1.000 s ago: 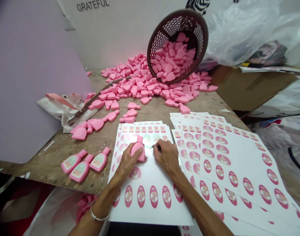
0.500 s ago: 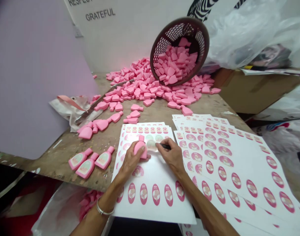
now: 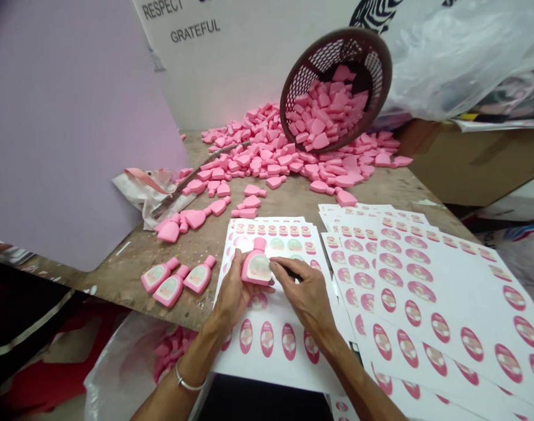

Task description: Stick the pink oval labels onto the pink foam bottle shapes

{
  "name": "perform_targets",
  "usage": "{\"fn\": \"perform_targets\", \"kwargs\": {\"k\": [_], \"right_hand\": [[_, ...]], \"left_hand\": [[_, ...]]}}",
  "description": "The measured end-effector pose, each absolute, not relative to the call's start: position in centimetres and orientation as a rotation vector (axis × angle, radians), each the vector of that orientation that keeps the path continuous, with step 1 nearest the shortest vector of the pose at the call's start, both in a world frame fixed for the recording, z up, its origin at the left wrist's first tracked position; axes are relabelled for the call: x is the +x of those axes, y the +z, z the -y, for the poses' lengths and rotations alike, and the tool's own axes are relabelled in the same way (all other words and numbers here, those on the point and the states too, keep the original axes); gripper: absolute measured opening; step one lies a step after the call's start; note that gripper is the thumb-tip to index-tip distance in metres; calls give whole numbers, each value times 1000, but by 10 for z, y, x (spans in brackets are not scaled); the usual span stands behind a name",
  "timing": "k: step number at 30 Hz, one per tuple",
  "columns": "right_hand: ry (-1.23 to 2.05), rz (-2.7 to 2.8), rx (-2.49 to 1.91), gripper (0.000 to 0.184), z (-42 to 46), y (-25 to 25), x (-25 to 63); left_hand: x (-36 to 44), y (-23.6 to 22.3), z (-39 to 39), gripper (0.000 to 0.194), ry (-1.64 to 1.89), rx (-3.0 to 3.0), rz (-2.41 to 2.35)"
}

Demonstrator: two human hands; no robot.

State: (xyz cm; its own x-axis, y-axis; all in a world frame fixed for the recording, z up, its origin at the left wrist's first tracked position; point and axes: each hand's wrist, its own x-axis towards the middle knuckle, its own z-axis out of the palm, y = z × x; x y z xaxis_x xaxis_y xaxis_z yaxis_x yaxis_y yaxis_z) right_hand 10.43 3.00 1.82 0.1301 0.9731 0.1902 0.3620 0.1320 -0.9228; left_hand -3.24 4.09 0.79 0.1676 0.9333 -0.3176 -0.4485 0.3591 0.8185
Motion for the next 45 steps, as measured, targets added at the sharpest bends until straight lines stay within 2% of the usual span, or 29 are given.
{"fn": "perform_targets", "kwargs": {"k": [10, 22, 26, 30, 32, 36, 41, 45], "right_hand": [[758, 1407, -1423, 22, -30, 17, 99], [646, 1470, -1413, 21, -31, 14, 95], [392, 1658, -1459, 23, -31, 10, 98], [28, 1703, -1660, 36, -35, 8, 111], [129, 1601, -1679, 51, -38, 8, 112], [590, 1545, -1543, 77, -44, 3, 97], [659, 1411, -1713, 79, -60, -13, 96], [680, 1423, -1781, 73, -61, -26, 113]], "left_hand": [[-32, 14, -40, 58, 1142, 613, -818], [-34, 11, -39, 60, 1154, 751, -933], [-39, 18, -36, 37, 1186, 1035, -1074], [-39, 17, -34, 40, 1155, 937, -1032], [-36, 13, -31, 45, 1131, 849, -1050], [-33, 5, -15, 46, 1193, 864, -1301], [-63, 9, -10, 40, 1232, 1030, -1433], [-118, 12, -31, 32, 1209, 1326, -1885]]}}
